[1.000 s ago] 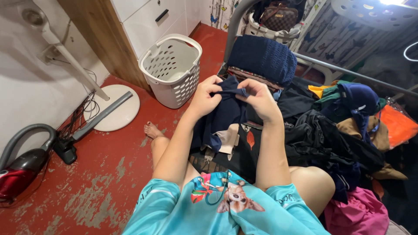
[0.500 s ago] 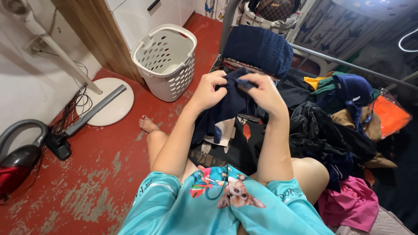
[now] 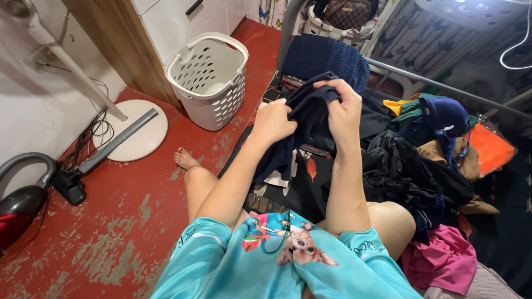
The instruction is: The recorder is folding various items of clothing and placing them in a stack on a bed.
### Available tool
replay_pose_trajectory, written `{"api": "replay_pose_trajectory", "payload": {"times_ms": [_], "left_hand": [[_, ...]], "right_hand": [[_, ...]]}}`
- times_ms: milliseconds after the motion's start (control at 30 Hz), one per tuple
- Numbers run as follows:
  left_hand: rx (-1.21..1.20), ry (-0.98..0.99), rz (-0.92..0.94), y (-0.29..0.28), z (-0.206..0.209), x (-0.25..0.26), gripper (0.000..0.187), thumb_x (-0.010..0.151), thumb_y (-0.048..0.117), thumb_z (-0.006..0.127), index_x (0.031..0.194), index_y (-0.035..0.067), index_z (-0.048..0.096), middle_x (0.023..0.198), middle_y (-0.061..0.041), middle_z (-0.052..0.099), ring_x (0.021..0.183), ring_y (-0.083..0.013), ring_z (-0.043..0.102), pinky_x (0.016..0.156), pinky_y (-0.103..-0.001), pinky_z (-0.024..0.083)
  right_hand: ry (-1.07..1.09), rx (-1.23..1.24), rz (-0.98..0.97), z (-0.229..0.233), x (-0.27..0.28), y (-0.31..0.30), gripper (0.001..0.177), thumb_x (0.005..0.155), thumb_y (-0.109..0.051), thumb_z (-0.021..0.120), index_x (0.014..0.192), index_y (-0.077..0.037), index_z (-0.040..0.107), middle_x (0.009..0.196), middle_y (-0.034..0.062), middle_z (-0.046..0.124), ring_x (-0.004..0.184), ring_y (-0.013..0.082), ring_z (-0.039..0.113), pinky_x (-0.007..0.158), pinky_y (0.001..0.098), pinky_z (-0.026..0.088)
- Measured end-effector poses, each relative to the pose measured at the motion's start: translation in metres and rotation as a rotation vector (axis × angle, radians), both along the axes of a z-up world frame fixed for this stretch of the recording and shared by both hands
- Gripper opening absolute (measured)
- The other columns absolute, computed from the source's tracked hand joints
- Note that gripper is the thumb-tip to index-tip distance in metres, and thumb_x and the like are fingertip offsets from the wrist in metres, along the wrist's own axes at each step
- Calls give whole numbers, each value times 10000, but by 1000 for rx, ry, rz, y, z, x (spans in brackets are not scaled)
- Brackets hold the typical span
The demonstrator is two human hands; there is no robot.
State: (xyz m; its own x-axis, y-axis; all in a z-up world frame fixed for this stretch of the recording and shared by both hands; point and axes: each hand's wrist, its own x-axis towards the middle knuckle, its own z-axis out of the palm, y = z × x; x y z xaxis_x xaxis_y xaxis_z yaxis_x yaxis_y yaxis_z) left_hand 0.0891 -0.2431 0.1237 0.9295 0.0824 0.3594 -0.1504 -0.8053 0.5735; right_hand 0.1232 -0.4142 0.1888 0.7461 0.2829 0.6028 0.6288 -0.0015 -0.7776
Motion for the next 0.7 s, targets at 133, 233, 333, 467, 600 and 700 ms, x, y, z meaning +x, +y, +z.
{"api": "replay_pose_trajectory", "payload": {"times_ms": [133,233,333,467,600,700], "left_hand": [[34,39,35,7,-12,3,199,643,177,715,745,16,769,901,-151,691,912,-332,676,899,-494,449],[45,44,76,16,-34,7,177,657,112,689,795,48,780,928,-140,702,956,-325,674,892,-493,452],[-269,-33,-115,14,-49,10,236,730,82,676,953,44,743,990,-125,698,1000,-321,671,935,-418,502],[-541,-112,-472,3,-39,2,157,844,128,742,981,51,753,1113,-72,654,1108,-244,659,984,-378,520],[-541,-261,-557,-14,-9,-14,378,822,232,860,1096,20,711,1328,-99,576,1282,-258,571,1108,-381,470],[-490,-466,-465,-17,-1,-18,336,782,182,878,1012,6,710,1375,-168,543,1277,-300,565,1101,-388,454]], "right_hand": [[-83,80,-84,7,4,-9,137,985,63,607,1045,28,725,997,18,700,947,83,617,882,225,474],[-76,178,-140,9,13,-24,94,1010,61,655,1052,34,735,986,17,686,944,85,598,884,231,459],[-20,180,-111,12,16,-35,41,1037,39,700,1056,33,735,957,2,667,907,77,576,846,233,450],[-31,-20,-67,15,5,-26,69,972,15,710,1028,14,751,921,15,695,862,86,611,803,239,471],[-55,-164,13,13,2,-18,103,927,-1,713,1012,-7,770,885,43,682,847,124,622,781,255,466],[-79,-213,69,15,-2,-13,128,882,-6,722,1002,-11,766,897,61,655,869,158,631,788,272,474]]}}
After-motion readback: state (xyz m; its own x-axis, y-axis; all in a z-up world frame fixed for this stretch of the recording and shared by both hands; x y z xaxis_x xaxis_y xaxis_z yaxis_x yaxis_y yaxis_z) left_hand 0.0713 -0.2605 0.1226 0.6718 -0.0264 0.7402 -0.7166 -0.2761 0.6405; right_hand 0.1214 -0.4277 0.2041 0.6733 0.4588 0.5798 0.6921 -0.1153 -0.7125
